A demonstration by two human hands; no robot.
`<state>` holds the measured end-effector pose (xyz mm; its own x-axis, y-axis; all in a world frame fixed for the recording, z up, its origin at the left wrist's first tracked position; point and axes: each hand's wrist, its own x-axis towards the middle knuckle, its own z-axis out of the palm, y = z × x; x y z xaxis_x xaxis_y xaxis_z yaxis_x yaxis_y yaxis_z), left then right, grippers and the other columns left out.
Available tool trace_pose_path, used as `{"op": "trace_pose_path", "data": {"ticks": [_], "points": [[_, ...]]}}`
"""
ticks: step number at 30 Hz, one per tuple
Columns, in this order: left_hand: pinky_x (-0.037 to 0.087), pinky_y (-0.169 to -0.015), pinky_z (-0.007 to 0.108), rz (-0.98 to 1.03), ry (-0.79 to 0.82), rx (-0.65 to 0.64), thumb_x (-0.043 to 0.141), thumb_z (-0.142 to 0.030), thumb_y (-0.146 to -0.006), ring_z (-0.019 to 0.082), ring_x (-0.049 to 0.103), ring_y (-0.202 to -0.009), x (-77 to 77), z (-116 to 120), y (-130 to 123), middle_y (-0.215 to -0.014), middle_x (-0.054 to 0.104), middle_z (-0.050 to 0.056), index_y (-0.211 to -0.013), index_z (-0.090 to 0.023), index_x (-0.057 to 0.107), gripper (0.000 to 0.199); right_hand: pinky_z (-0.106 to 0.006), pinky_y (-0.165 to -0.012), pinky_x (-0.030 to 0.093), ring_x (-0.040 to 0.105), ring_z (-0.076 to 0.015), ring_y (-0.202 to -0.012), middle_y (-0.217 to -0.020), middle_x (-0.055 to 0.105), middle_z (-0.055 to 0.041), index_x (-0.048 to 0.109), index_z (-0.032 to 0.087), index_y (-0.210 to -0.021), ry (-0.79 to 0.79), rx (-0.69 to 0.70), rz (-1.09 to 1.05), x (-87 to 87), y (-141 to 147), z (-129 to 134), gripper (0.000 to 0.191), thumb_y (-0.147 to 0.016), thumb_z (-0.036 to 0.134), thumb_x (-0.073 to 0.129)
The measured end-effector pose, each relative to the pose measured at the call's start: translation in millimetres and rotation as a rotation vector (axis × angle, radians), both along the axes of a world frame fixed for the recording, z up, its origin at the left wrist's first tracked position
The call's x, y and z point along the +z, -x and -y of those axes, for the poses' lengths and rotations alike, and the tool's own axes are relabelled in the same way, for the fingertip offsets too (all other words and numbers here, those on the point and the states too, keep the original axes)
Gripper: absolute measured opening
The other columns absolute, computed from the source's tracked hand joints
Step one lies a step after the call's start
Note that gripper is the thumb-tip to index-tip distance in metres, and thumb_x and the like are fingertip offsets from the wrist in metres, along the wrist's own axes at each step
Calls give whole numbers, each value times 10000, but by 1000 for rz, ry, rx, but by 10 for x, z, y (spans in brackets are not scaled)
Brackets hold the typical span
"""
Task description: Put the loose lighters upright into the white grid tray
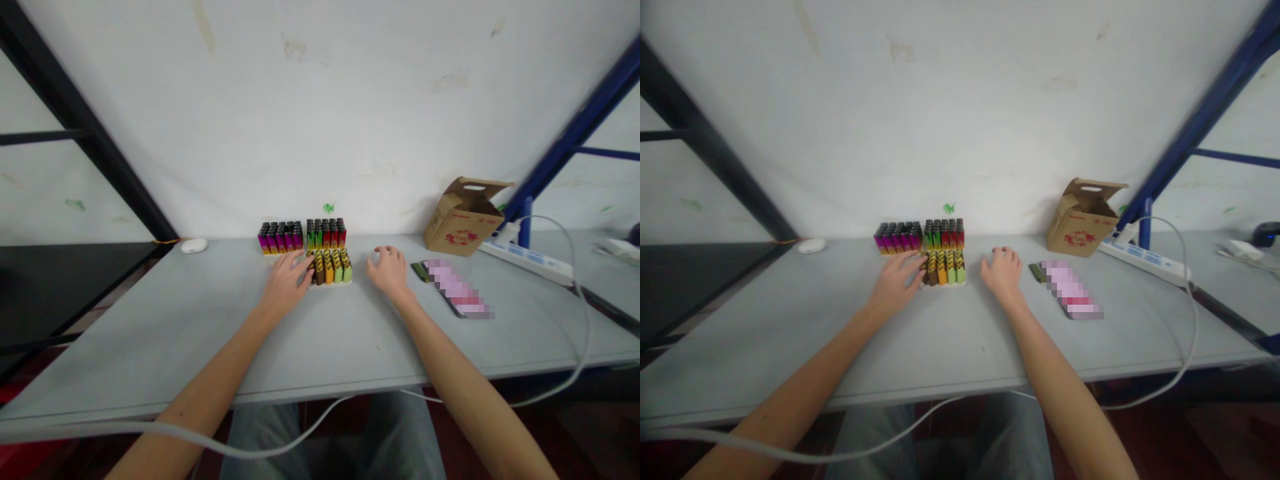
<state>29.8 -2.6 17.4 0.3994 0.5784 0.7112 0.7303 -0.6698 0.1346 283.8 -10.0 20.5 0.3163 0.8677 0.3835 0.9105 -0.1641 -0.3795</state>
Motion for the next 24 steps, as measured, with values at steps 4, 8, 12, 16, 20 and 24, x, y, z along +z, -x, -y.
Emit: {"op": "trace_pose_path", "data": {"ticks": [4,8,12,16,20,24], "points": [[438,-984,460,17,19,-6,493,-266,-917,262,520,-1121,-17,-11,5,-1201,564,125,-1177,-180,612,300,-560,-1065,190,269,-419,-1343,-1445,355,-231,465,78,-1328,147,-71,88,-36,-57,-2,589,-837,404,479],[434,-997,451,39,47,-8,505,-259,-905,253,528,-1106,-25,-16,7,-1169,571,115,-1187,-182,600,307,-601,-1057,180,221,-458,-1362,-1486,286,-233,422,93,-1366,223,-156,33,-4,-172,-27,627,-850,449,447],[427,-1007,462,48,71,-8,547,-281,-877,267,517,-1124,-23,-7,4,-1186,552,125,-1194,-172,590,338,-591,-1042,233,302,-444,-1334,-1471,307,-248,450,93,-1344,280,-128,30,-12,-183,-27,603,-854,444,446],[421,-1012,469,51,85,-7,544,-289,-878,272,511,-1136,-19,1,3,-1194,544,126,-1200,-177,584,343,-491,-1044,302,437,-379,-1265,-1445,337,-266,475,79,-1311,236,20,63,-82,-105,-46,549,-857,389,465],[427,-1001,475,63,98,-10,529,-275,-881,267,516,-1127,-9,5,4,-1192,544,115,-1189,-200,590,322,-349,-985,398,589,-239,-1075,-1429,374,-219,486,93,-1293,103,232,-17,-112,-78,-98,468,-868,285,442],[430,-995,474,61,96,-9,532,-268,-880,264,518,-1120,-4,6,2,-1186,548,116,-1188,-199,589,321,-299,-918,430,597,-190,-994,-1211,577,-122,608,147,-1123,-6,335,-49,-59,-70,-94,341,-865,188,389]]}}
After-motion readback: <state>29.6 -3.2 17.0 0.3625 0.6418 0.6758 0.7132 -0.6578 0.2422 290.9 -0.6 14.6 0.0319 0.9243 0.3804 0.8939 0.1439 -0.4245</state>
